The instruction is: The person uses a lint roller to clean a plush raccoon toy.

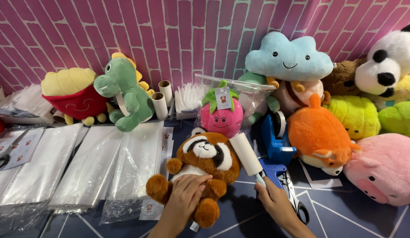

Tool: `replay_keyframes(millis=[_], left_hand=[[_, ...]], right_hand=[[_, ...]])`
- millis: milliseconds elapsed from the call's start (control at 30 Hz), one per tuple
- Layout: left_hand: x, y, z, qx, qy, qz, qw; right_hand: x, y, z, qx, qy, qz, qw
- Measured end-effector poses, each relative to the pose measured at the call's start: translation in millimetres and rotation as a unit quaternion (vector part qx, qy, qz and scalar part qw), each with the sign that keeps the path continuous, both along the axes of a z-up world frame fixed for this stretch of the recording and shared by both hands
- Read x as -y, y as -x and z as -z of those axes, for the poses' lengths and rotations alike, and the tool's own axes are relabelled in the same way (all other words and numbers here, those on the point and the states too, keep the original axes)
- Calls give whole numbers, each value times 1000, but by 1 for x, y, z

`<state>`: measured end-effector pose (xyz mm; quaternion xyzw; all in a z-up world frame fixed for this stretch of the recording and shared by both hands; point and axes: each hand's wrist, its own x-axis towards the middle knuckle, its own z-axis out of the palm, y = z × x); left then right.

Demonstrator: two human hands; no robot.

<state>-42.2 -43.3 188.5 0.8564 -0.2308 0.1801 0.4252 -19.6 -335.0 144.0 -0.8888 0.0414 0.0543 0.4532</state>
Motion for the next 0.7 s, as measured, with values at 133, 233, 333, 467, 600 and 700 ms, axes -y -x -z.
replay_keyframes(millis=[133,233,333,467,600,700], left_hand=[[8,-2,27,-13,-2,-97,995],[10,-3,45,-8,-57,-151,987],[13,-1,48,-27,-50,-153,987],[15,1,63,12,-123,-145,982],[5,-3,70,-13,-140,-99,985],[-2,-4,52,-26,-109,-80,990]], right_hand=[[-4,8,1,21,22,-22,999],[-5,11,14,45,44,-35,997],[-2,5,21,71,63,-43,995],[-6,8,12,-32,-74,24,996],[-2,11,32,81,31,-42,995],[-2,12,28,108,33,-56,992]])
